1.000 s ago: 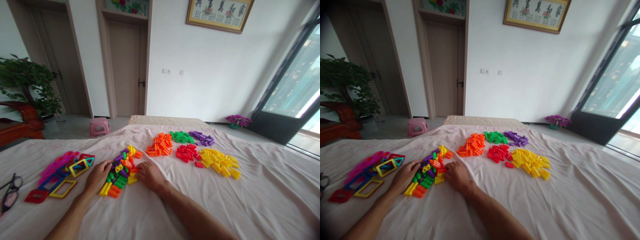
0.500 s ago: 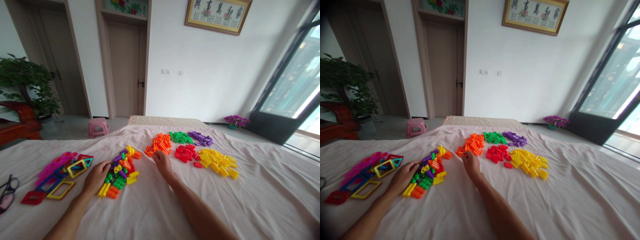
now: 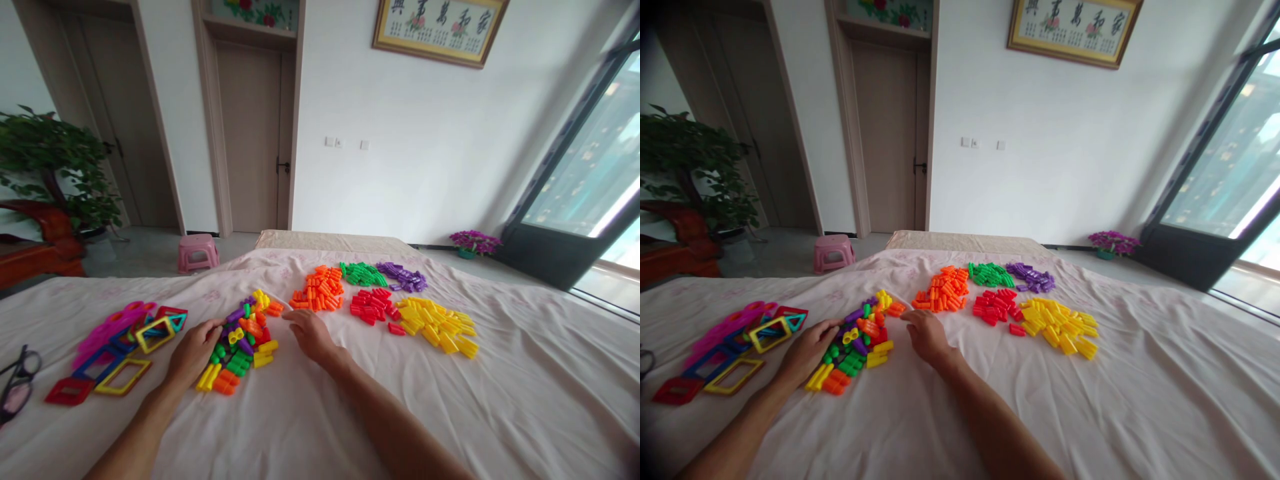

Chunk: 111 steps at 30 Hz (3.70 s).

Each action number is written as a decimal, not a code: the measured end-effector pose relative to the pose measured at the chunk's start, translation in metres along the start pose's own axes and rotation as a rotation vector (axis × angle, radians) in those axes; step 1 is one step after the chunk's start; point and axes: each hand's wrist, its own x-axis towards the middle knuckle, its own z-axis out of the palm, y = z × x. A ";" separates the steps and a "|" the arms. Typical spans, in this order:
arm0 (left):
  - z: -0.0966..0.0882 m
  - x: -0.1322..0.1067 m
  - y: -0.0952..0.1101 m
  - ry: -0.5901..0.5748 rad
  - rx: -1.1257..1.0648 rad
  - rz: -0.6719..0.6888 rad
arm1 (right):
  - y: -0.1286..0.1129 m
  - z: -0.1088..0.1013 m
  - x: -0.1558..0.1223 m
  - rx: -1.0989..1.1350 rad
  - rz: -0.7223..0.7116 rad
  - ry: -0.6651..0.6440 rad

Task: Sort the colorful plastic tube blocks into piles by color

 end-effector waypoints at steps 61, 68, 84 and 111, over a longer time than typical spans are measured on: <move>0.000 0.001 0.001 -0.023 -0.015 0.044 | 0.004 -0.016 -0.002 -0.317 -0.033 0.007; -0.002 -0.001 0.005 -0.013 -0.011 0.044 | -0.008 0.010 0.003 -0.322 -0.077 -0.180; 0.000 -0.001 0.005 -0.002 0.001 0.034 | 0.027 -0.022 0.014 -0.203 0.309 0.315; 0.000 0.002 -0.003 -0.029 0.005 0.037 | -0.017 0.008 -0.017 -0.136 -0.286 -0.286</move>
